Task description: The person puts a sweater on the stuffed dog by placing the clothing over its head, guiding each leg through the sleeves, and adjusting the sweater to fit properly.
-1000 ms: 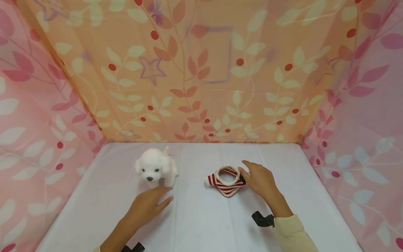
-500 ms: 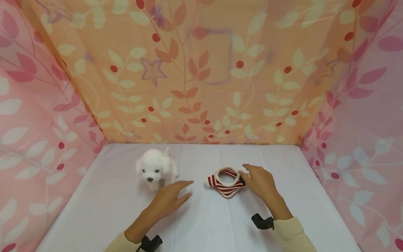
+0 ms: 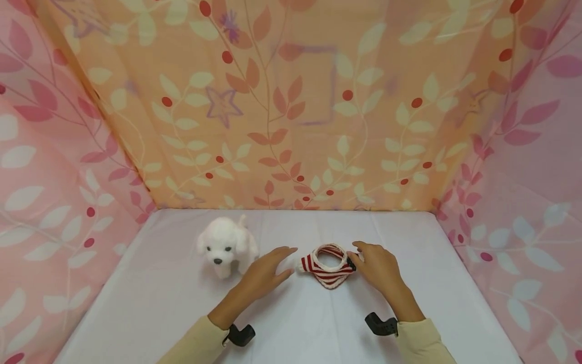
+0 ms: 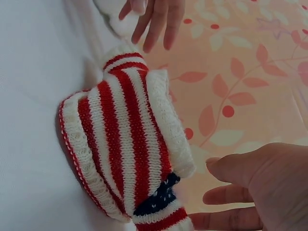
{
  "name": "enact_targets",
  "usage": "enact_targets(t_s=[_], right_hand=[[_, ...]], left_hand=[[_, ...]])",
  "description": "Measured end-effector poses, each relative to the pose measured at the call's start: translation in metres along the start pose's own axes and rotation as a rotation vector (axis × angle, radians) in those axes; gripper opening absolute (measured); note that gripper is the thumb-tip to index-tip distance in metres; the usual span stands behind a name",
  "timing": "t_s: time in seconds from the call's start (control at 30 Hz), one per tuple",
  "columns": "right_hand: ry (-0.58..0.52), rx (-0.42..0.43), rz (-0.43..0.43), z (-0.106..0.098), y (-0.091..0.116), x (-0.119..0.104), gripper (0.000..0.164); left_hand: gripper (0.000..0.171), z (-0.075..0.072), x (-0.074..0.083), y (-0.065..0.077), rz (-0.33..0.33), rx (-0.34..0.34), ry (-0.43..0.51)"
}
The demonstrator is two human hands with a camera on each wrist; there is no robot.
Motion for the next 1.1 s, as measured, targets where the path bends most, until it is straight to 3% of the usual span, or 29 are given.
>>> enact_targets(t_s=[0.27, 0.5, 0.83, 1.1], right_hand=[[-0.017, 0.006, 0.003, 0.0, 0.001, 0.001, 0.034], [-0.041, -0.002, -0.024, 0.002, 0.0, 0.001, 0.026], [-0.049, -0.047, -0.07, 0.017, 0.003, 0.004, 0.043], [-0.038, -0.035, -0.072, 0.021, 0.004, 0.002, 0.041]], left_hand=[[0.055, 0.022, -0.004, -0.016, -0.019, -0.027, 0.016], [0.046, 0.035, -0.004, -0.024, 0.008, -0.023, 0.029], [0.044, 0.051, -0.006, -0.031, -0.003, 0.006, 0.113], [0.037, 0.055, 0.0, -0.037, 0.02, 0.033, 0.053]])
Point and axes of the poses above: each hand's wrist, its own y-axis away from the middle knuckle, its own z-axis out of the palm, x = y × z, the point moved 9 cm from there along -y, towards the middle knuckle, and after that the axes turned 7 degrees about x, right-handed, at the moved point
